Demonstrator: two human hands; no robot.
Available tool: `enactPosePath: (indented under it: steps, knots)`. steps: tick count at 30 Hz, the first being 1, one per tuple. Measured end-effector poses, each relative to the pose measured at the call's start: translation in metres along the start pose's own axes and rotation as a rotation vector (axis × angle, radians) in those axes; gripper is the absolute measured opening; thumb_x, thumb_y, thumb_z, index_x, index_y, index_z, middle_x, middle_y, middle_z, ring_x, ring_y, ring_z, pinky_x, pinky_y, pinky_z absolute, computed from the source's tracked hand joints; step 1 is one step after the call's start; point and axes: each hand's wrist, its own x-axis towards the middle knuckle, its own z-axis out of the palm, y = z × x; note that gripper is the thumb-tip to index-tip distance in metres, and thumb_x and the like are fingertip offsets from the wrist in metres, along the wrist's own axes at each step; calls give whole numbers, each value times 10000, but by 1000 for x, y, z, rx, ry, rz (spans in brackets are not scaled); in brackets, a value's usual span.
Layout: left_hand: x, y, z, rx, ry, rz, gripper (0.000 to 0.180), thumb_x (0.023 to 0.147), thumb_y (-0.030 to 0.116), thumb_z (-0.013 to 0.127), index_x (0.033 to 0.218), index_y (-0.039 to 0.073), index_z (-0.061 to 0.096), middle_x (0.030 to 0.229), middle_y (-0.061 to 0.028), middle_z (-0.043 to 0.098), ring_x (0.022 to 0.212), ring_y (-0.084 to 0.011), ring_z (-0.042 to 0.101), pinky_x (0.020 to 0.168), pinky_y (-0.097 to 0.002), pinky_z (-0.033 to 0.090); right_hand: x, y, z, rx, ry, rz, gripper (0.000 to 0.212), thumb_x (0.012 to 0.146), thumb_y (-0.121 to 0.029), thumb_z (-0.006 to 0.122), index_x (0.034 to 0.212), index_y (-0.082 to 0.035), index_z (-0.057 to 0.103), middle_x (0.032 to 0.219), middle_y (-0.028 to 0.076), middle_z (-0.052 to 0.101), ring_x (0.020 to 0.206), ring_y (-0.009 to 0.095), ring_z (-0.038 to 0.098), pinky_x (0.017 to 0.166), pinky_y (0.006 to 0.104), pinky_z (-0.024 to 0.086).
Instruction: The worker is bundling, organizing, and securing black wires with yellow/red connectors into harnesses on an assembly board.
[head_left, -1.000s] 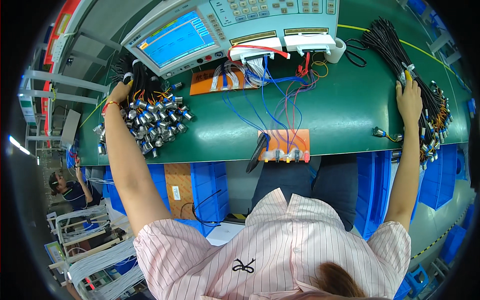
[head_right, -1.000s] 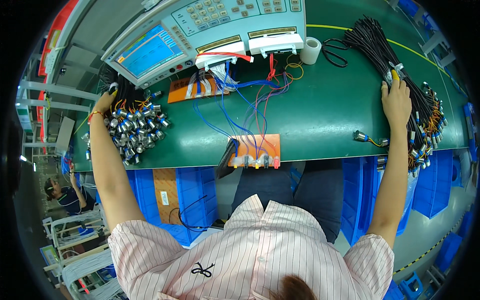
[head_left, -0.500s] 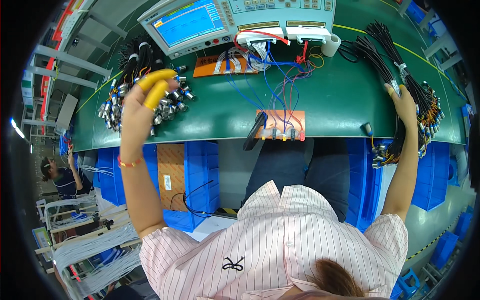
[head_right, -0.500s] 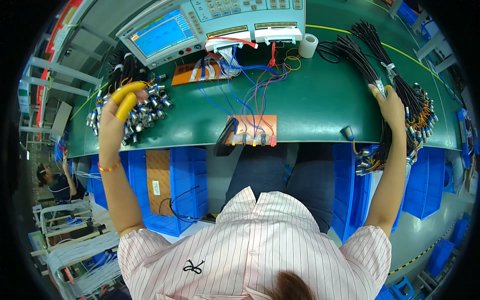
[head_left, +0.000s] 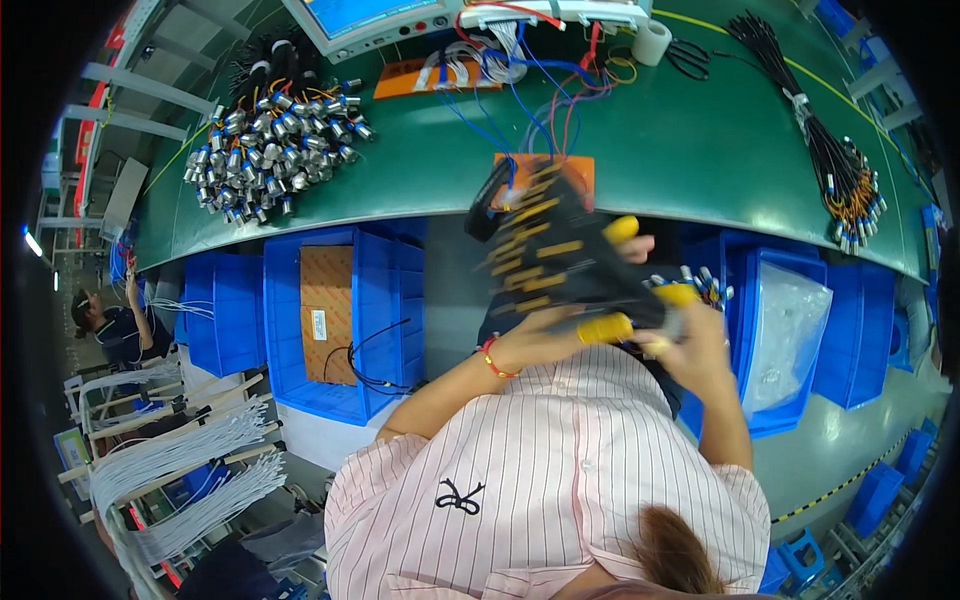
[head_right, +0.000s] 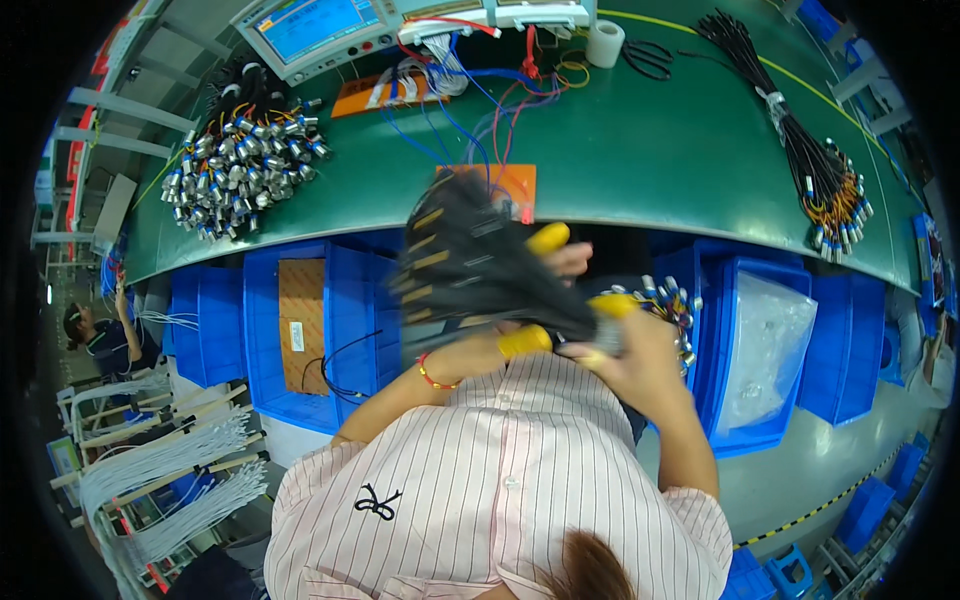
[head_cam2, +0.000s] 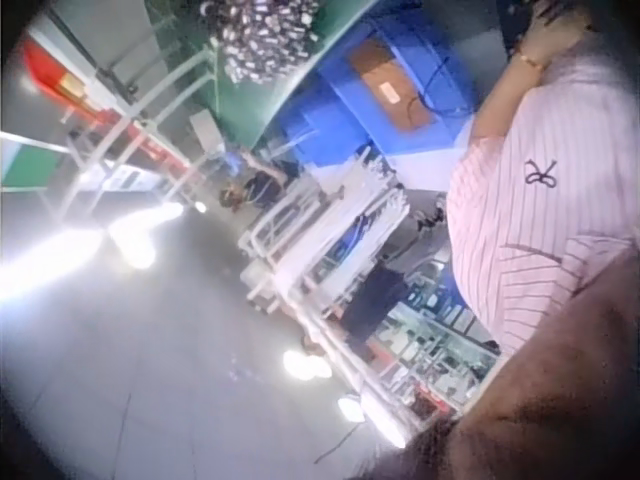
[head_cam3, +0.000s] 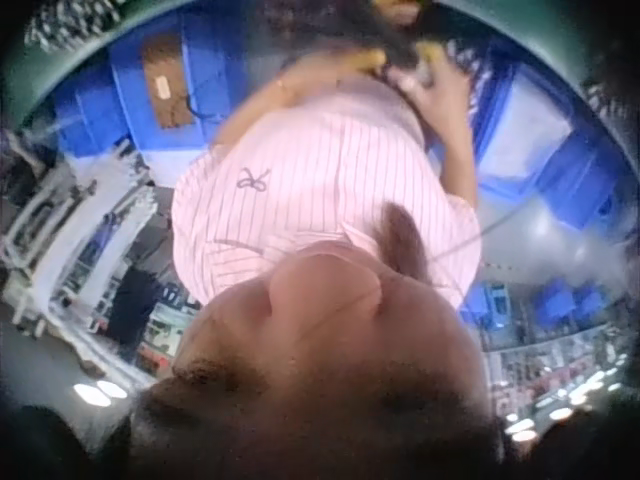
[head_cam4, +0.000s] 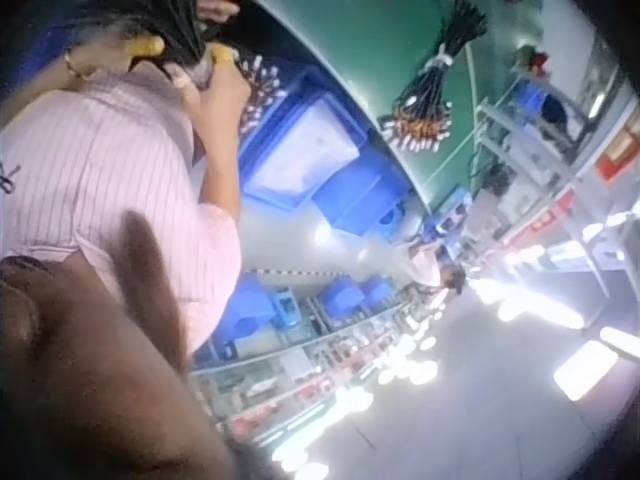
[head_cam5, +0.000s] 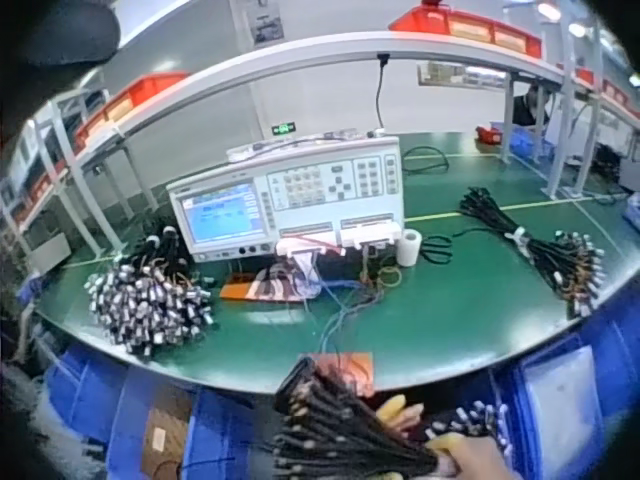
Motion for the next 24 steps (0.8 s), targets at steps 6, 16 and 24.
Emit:
enactPosePath:
  steps: [6, 16, 24]
  knots:
    - [-35, -12, -17, -583, 449, 42, 431, 991, 350, 452, 1280, 35, 398, 963, -130, 566, 819, -191, 585, 780, -334, 486, 21, -17, 57, 77, -276, -143, 697, 777, -499, 691, 1164, 47, 499, 918, 206, 581, 825, 347, 596, 701, 402, 479]
    - [-68, -20, -40, -556, 436, -119, 301, 994, 366, 424, 1115, 96, 478, 676, -41, 448, 522, -147, 473, 560, -290, 384, 63, -17, 79, 796, -209, 150, 289, 921, -192, 600, 1131, 6, 578, 950, 50, 617, 917, 115, 582, 849, 268, 450]
    - [-64, -18, -42, -617, 438, -195, 206, 970, 199, 511, 1059, 21, 459, 698, -79, 501, 573, -175, 510, 548, -288, 453, 104, -51, 91, 786, 7, 114, 238, 871, -114, 663, 1015, 44, 557, 825, 49, 600, 635, 40, 542, 566, 189, 438]
